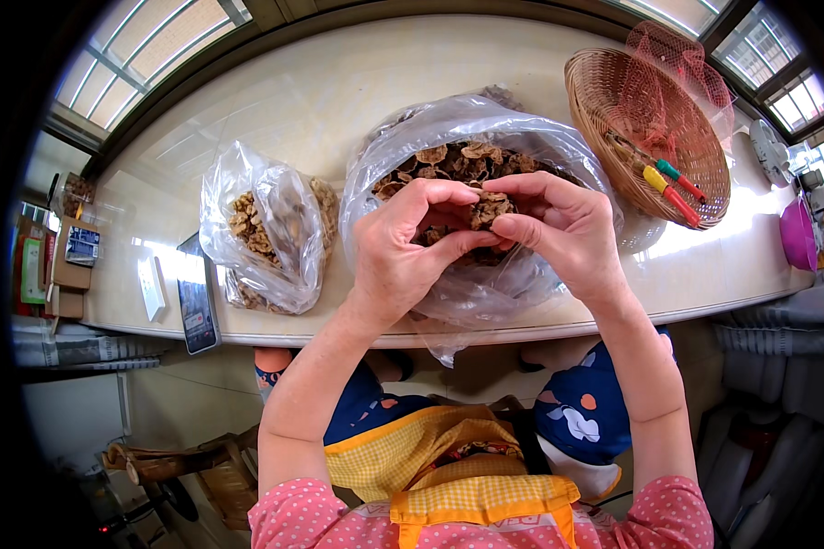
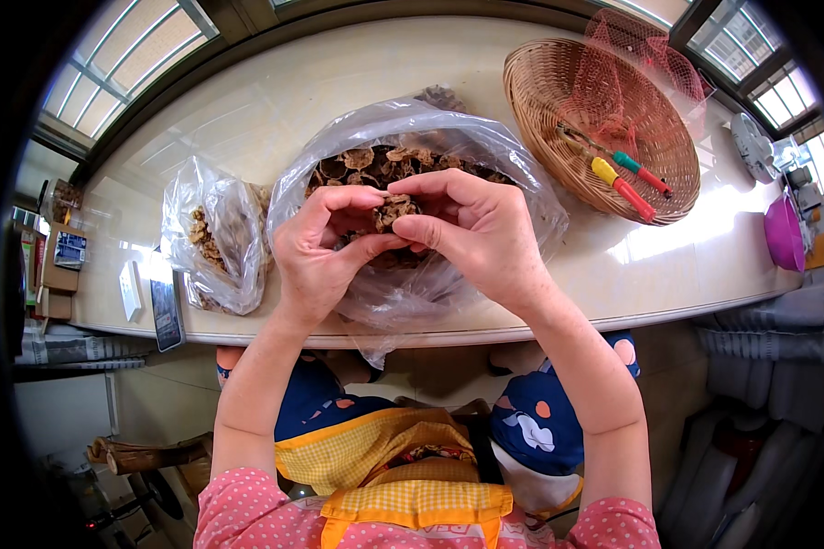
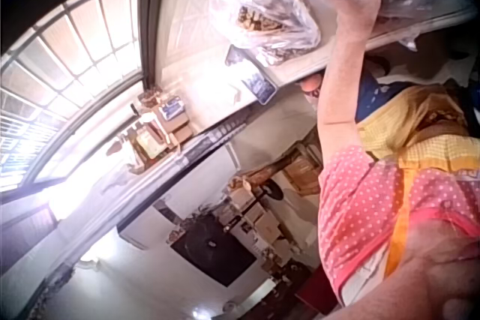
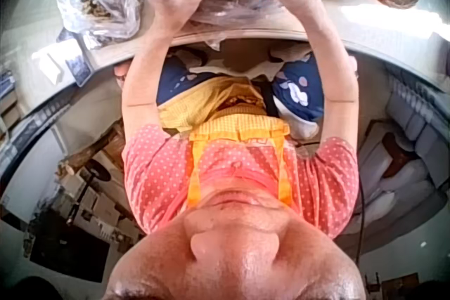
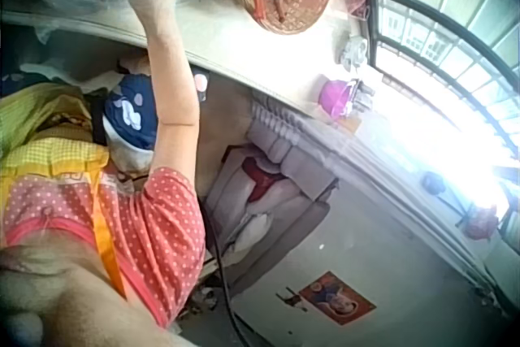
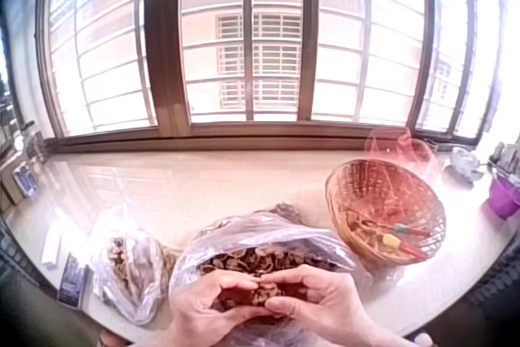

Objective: The person cracks walnuts using a handheld tool and removes the nutmeat from the shells. They pick individual walnuts from a plastic bag, use the tool to break the shells, and then manually separate the meat from the broken shells, placing the components into different bags and a basket.

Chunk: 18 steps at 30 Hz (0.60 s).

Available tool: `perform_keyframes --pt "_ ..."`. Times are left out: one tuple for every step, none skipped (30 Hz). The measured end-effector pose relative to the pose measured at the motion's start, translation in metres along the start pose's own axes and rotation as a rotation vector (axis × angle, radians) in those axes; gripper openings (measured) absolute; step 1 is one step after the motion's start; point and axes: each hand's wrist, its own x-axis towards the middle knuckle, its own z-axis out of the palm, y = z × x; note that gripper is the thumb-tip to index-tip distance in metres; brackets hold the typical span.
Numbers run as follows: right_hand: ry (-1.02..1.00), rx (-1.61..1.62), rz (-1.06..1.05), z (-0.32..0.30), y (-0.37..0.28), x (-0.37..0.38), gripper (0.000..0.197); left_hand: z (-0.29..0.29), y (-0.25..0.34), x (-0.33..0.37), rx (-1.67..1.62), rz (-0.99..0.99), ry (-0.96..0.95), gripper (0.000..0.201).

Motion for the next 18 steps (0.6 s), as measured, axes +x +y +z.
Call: perform_keyframes --pt "0.0 0.0 0.0 -0.0003 -0.0008 0.0004 0.027 0.0006 0.0012 0.0006 -0.053 0.001 -0.005 0.032" --pt "-0.005 -0.015 -0.005 -0.0007 -0.0013 0.0005 0.027 0.0012 0.0017 0.0011 -0.108 0.002 -0.01 0.031" --pt "-0.009 -0.029 -0.01 -0.0012 -0.0019 0.0005 0.027 0.0008 0.0015 0.0012 -0.108 0.002 -0.01 0.031" --pt "-0.008 -0.029 -0.009 -0.0016 -0.0031 0.0007 0.027 -0.0003 0.0012 0.0014 -0.076 0.017 -0.029 0.031" --pt "-0.015 -0.048 -0.009 -0.0019 -0.0044 0.0008 0.027 -0.0011 0.001 0.0015 -0.043 0.032 -0.047 0.03" --pt "-0.021 -0.067 -0.009 -0.0023 -0.0053 0.001 0.026 -0.0015 0.0011 0.0021 -0.043 0.032 -0.047 0.03" --pt "-0.022 -0.066 -0.008 -0.0032 -0.0058 0.0014 0.026 -0.002 0.0018 0.0029 -0.026 0.055 -0.061 0.03" --pt "-0.028 -0.061 0.015 -0.0047 -0.0063 0.0018 0.026 -0.002 0.0025 0.0038 -0.01 0.079 -0.076 0.03" --pt "-0.035 -0.056 0.039 -0.0057 -0.0064 0.0021 0.026 -0.0018 0.0039 0.0041 -0.01 0.079 -0.076 0.03" --pt "-0.034 -0.056 0.039 -0.0057 -0.0052 0.0024 0.026 -0.0016 0.0056 0.0042 -0.054 0.014 -0.085 0.031" --pt "-0.024 -0.014 0.054 -0.0054 -0.0027 0.0026 0.026 -0.0013 0.0068 0.0043 -0.098 -0.051 -0.094 0.031" --pt "-0.014 0.028 0.069 -0.0051 -0.0006 0.0027 0.026 -0.0008 0.0072 0.0046 -0.099 -0.05 -0.095 0.031" --pt "-0.013 0.027 0.069 -0.0048 0.001 0.0029 0.026 -0.0002 0.0075 0.0048 -0.169 -0.1 -0.086 0.032" --pt "-0.01 0.039 0.056 -0.0042 0.0023 0.0031 0.026 -0.0001 0.0077 0.0047 -0.238 -0.149 -0.077 0.033" --pt "-0.006 0.051 0.043 -0.0038 0.0028 0.0032 0.026 -0.0006 0.0076 0.0048 -0.238 -0.15 -0.076 0.033" --pt "-0.006 0.051 0.043 -0.0036 0.0023 0.0031 0.026 -0.0014 0.0072 0.0051 -0.239 -0.15 -0.08 0.034" --pt "-0.012 0.047 0.03 -0.0036 0.0012 0.0028 0.027 -0.0018 0.0069 0.0055 -0.241 -0.15 -0.085 0.034" --pt "-0.017 0.044 0.018 -0.0038 0.0002 0.0025 0.029 -0.0017 0.0071 0.0058 -0.242 -0.15 -0.085 0.034"
